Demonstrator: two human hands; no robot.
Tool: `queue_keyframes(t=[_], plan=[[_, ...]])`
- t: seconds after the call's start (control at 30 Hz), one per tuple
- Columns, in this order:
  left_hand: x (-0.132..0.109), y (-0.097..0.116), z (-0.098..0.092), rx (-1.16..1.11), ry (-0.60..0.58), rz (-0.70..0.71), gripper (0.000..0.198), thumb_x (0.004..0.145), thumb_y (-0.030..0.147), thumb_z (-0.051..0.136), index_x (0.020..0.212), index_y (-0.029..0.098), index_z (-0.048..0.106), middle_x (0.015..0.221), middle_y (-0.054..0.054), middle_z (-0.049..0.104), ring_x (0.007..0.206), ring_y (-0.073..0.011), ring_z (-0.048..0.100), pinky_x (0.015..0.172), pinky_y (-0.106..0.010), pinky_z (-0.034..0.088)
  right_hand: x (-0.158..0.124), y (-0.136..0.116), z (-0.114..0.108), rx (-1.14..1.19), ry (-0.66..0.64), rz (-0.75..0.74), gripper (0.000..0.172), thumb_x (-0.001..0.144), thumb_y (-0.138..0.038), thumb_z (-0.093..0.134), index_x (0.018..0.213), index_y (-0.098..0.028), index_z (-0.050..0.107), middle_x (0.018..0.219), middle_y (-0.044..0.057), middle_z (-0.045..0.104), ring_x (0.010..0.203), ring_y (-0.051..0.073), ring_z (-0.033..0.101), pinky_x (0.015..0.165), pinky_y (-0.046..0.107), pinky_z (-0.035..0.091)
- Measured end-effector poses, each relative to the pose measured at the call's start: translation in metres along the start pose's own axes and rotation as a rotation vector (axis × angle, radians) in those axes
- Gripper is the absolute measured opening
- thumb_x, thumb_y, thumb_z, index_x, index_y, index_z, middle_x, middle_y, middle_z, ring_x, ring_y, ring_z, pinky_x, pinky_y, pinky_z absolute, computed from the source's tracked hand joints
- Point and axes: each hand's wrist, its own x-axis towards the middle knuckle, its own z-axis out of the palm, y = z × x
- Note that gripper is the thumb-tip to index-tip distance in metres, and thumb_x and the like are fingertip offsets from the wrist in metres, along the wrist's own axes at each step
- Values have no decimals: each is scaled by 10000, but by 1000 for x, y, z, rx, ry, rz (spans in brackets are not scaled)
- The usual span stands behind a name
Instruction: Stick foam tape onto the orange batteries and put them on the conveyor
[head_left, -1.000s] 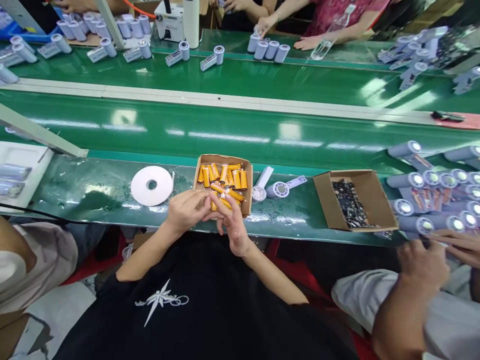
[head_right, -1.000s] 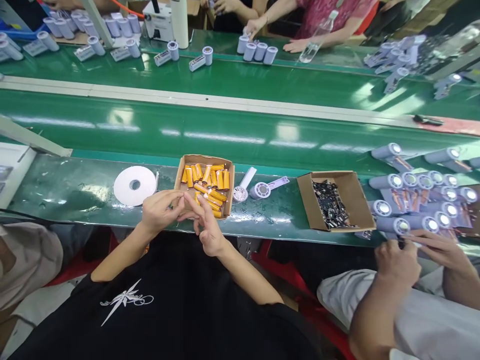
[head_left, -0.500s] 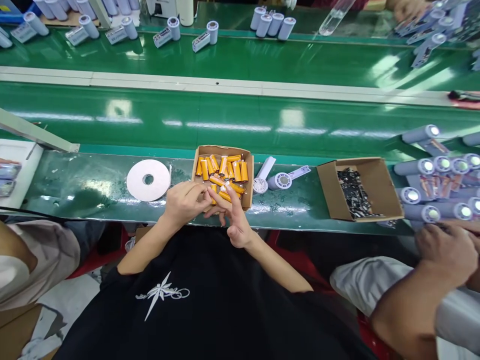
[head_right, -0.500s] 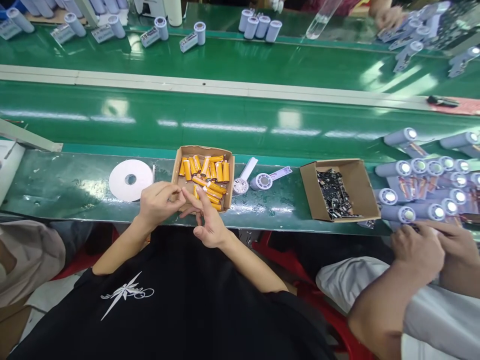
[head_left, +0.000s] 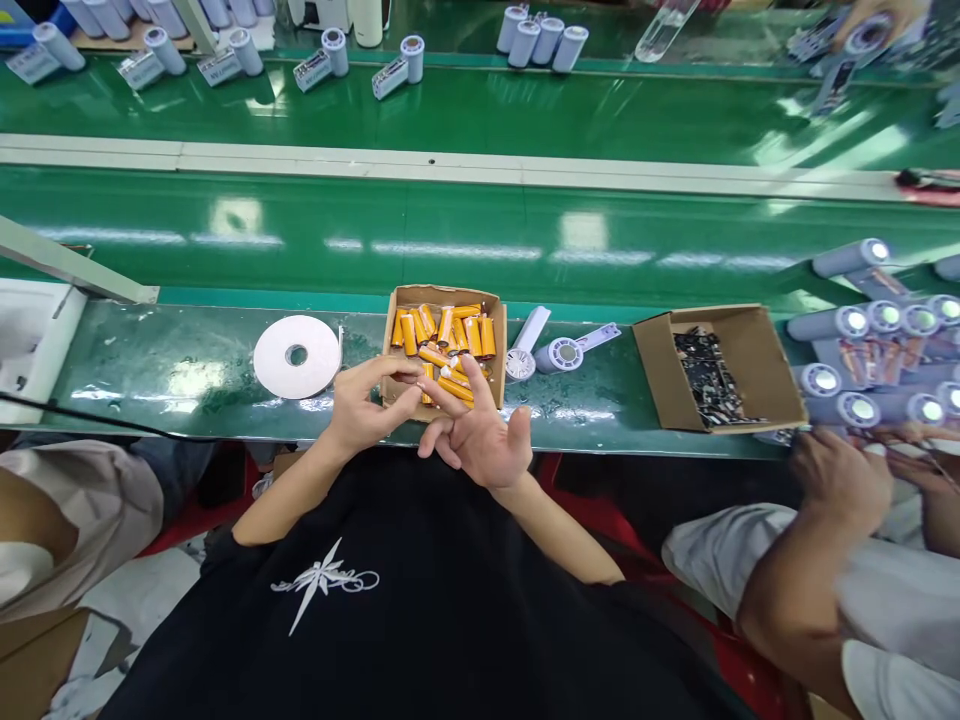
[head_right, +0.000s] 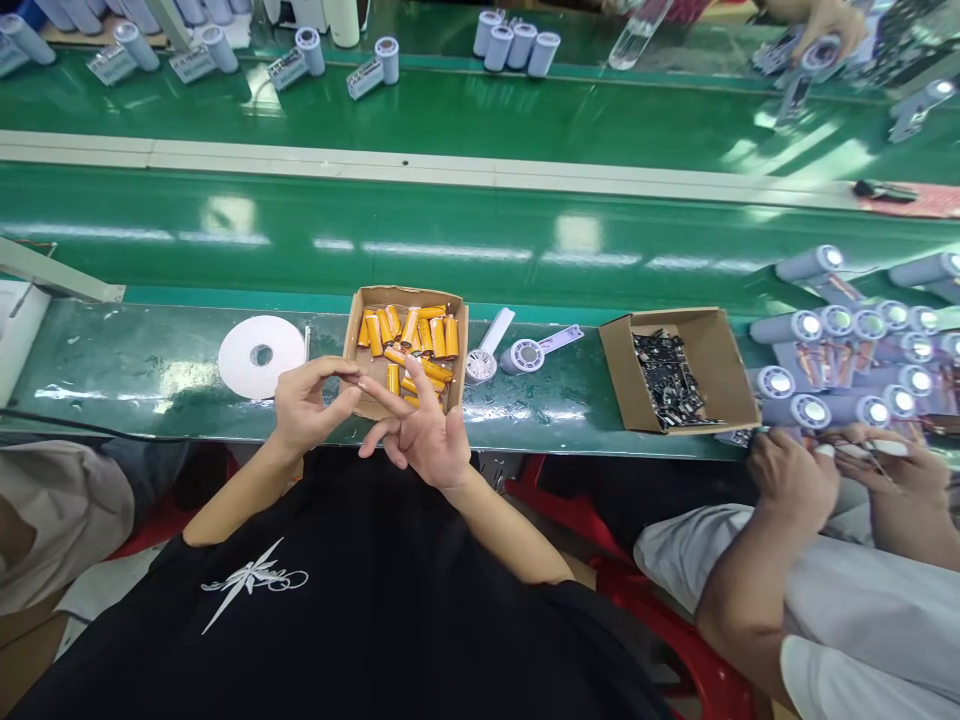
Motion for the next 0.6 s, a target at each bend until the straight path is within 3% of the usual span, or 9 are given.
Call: queue_keyframes(t=[0.07, 0.13, 0.33, 0.4, 0.5, 0.6], plan=[[-5, -1, 3, -133, -75, -128, 241, 986, 342, 806, 1188, 213, 834, 1110, -80, 876, 944, -202, 839, 894, -308, 674, 1, 1, 0, 1, 16, 24, 1130, 844, -1070, 408, 1782, -477, 192, 1663, 158, 627, 733, 218, 780, 418, 236, 326], [-11, -1, 9, -265, -109, -260, 257, 1028, 440, 779, 1140, 223, 860, 1098, -85, 878, 986, -220, 849, 912, -315, 681, 1, 5, 1, 7, 8, 20, 1131, 851, -1062, 421, 1785, -470, 184, 1644, 156, 647, 699, 212, 772, 412, 240, 335], [-31, -1, 34, -581, 28, -500, 479, 1016, 669, 726, 953, 205, 824, 896, -76, 832, 841, -200, 811, 805, -320, 678, -1, 23, 0, -5, -64, -68, 1083, 924, -986, 464, 1796, -448, 116, 1603, 166, 681, 630, 185, 742, 428, 252, 369], [-32, 2, 39, -624, 79, -552, 488, 989, 683, 755, 927, 202, 809, 813, -50, 791, 754, -169, 773, 729, -286, 651, -3, 31, -2, -47, -73, -77, 1083, 932, -975, 474, 1799, -440, 107, 1616, 175, 667, 649, 181, 740, 449, 255, 381], [-28, 10, 43, -669, 179, -600, 470, 964, 665, 800, 900, 199, 790, 571, 34, 610, 572, -112, 639, 609, -225, 568, -8, 45, -4, -154, -96, -96, 1120, 934, -962, 496, 1812, -408, 77, 1585, 188, 681, 699, 186, 752, 471, 251, 378], [-26, 15, 44, -702, 188, -597, 454, 978, 643, 797, 891, 199, 766, 501, 62, 521, 553, -99, 606, 630, -208, 561, -11, 52, -4, -199, -97, -120, 1124, 943, -964, 461, 1817, -397, 39, 1566, 190, 681, 764, 204, 771, 476, 244, 361]])
